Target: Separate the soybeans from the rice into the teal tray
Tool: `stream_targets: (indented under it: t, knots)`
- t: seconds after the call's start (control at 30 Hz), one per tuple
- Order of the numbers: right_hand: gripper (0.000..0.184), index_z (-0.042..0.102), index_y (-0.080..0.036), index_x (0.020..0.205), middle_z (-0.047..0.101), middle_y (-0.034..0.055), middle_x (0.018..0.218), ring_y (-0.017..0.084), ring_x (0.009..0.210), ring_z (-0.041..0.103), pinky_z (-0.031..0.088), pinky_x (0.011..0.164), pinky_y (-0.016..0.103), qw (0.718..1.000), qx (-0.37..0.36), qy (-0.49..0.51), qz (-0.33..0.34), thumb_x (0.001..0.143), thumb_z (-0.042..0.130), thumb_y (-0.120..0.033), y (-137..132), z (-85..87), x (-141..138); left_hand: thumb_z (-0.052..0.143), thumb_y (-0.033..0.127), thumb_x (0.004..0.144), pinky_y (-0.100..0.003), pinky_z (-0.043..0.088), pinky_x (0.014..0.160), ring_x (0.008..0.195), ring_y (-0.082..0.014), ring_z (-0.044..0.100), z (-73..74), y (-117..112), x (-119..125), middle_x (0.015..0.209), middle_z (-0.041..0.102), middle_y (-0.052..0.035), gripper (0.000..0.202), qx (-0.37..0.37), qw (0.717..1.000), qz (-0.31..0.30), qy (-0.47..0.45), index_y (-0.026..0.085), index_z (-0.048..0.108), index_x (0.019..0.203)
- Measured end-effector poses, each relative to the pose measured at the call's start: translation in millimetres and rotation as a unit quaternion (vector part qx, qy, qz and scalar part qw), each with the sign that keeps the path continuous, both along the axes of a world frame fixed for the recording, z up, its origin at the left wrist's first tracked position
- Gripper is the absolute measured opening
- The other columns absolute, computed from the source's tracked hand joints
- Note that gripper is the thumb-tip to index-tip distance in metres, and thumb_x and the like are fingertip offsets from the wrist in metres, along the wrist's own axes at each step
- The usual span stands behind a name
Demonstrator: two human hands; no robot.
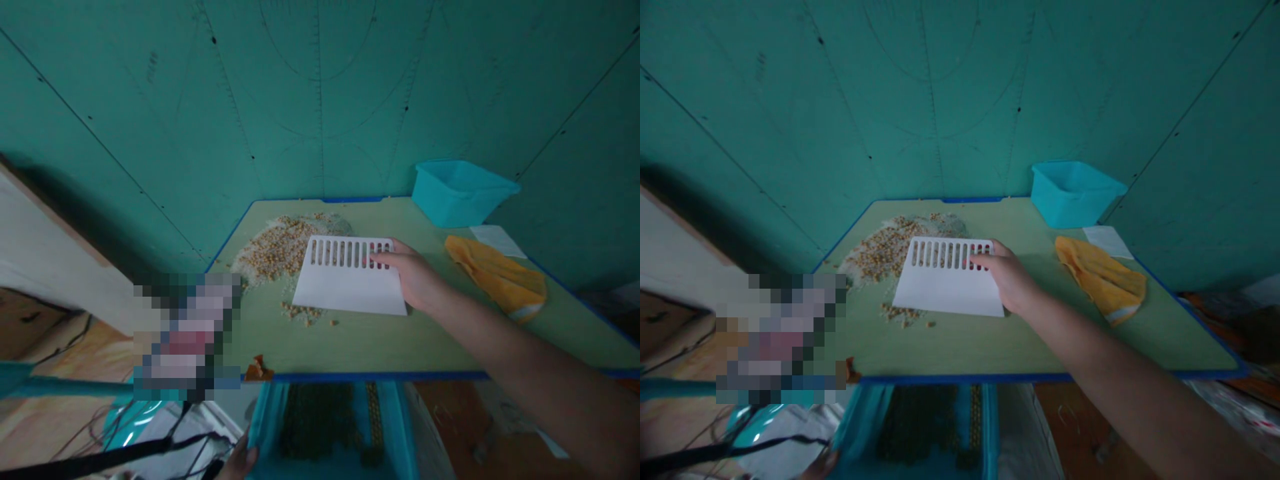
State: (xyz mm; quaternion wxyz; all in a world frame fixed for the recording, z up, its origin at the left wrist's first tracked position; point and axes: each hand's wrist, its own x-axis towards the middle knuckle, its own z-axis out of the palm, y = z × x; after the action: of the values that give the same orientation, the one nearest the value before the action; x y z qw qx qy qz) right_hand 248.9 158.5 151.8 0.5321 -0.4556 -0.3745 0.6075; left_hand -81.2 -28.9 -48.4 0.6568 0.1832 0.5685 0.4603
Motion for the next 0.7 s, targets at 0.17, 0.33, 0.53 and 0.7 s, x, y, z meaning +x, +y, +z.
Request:
stream_targets:
  t: [0.17, 0.33, 0.53, 0.7]
  knots:
    - [0.022, 0.055, -0.019, 0.078, 0.063, -0.001, 0.066, 0.016, 0.06, 0.057, 0.043, 0.06, 0.031, 1.0, -0.018, -0.001, 0.019, 0.058, 0.062, -0.013, -1.7, 1.5, -0.6, 0.078, 0.025, 0.046, -0.041, 0.005, 0.111, 0.132, -0.0294, 0.021, 11.4, 1.8, 5.1, 0.056, 0.073, 0.0013, 0.021, -0.004, 1.0, -0.008, 0.024, 0.034, 0.059, 0.048]
    - [0.021, 0.056, -0.02, 0.079, 0.063, -0.0017, 0.065, 0.015, 0.058, 0.057, 0.043, 0.059, 0.03, 0.999, -0.023, -0.001, 0.034, 0.059, 0.061, -0.013, -1.7, 0.8, -0.5, 0.08, 0.022, 0.04, -0.045, 0.013, 0.11, 0.127, -0.0356, 0.032, 20.6, 5.4, 2.4, 0.062, 0.076, 0.0017, 0.033, -0.018, 1.0, -0.003, 0.021, 0.034, 0.069, 0.07]
    - [0.02, 0.056, -0.02, 0.078, 0.063, -0.0016, 0.065, 0.015, 0.059, 0.057, 0.043, 0.059, 0.031, 0.999, -0.024, 0.006, 0.044, 0.06, 0.06, -0.012, -1.8, -0.1, -0.5, 0.079, 0.024, 0.047, -0.039, 0.027, 0.106, 0.127, -0.0316, 0.033, 21.1, 1.1, 10.2, 0.076, 0.077, 0.0016, 0.05, -0.005, 1.0, 0.023, -0.008, 0.032, 0.067, 0.095]
    - [0.021, 0.055, -0.02, 0.079, 0.063, -0.0016, 0.065, 0.015, 0.058, 0.057, 0.043, 0.059, 0.03, 0.999, -0.025, 0.001, 0.034, 0.06, 0.06, -0.013, -2.1, 0.2, -1.6, 0.078, 0.019, 0.05, -0.037, 0.016, 0.11, 0.132, -0.0271, 0.023, 16.6, 1.8, 15.0, 0.074, 0.077, 0.0019, 0.037, 0.0, 0.999, 0.034, -0.014, 0.031, 0.07, 0.084]
